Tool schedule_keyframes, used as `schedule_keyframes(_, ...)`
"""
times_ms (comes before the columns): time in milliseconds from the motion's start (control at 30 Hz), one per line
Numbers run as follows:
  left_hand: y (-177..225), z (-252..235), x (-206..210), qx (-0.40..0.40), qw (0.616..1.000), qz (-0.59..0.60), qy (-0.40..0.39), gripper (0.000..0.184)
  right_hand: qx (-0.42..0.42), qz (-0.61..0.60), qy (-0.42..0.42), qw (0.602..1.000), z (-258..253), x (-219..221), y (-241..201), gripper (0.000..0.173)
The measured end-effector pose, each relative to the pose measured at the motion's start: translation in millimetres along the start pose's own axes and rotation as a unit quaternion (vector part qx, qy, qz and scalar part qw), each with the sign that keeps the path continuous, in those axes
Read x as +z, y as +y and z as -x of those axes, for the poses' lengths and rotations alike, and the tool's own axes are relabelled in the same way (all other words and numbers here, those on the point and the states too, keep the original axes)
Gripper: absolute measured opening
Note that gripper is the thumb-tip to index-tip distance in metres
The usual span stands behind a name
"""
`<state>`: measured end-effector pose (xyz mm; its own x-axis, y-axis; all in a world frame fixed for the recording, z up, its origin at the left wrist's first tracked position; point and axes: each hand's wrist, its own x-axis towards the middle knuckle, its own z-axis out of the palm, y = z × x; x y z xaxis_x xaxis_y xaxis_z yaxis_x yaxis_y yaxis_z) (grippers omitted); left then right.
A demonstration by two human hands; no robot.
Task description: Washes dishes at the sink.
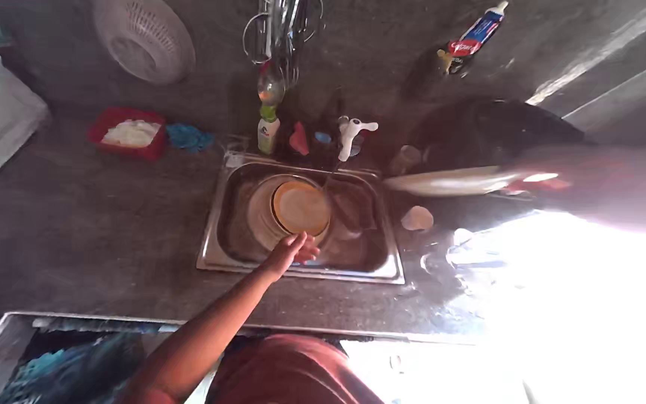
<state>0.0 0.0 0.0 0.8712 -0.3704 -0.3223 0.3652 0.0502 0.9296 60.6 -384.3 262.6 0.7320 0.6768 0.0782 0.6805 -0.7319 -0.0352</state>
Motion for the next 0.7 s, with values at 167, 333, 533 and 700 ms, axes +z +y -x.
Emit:
schedule_keyframes(167,21.3,42.5,-40.0,-0.104,0.977,0.175,0.069,0.048,-0.066,-0.097,0.003,0.993,-80.5,140.0,-158.1,0.024)
schedule_keyframes(333,-15.6,73.6,-122.8,-0.004,0.917,0.128,0.379,0.054,0.174,-0.222,-0.059,0.958,-131.3,304.5,-161.6,0.058)
schedule_keyframes(533,-48.2,102.9,-203.2,0.031,0.813,0.155,0.56,0.06,0.208,-0.179,-0.202,0.94,-152.1,392.2,-150.0,0.081)
schedule_keyframes(700,-64.2,99.8,-236.1,0.044,0.751,0.202,0.627,0.062,0.191,-0.127,-0.254,0.94,-159.7,382.2,-150.3,0.054)
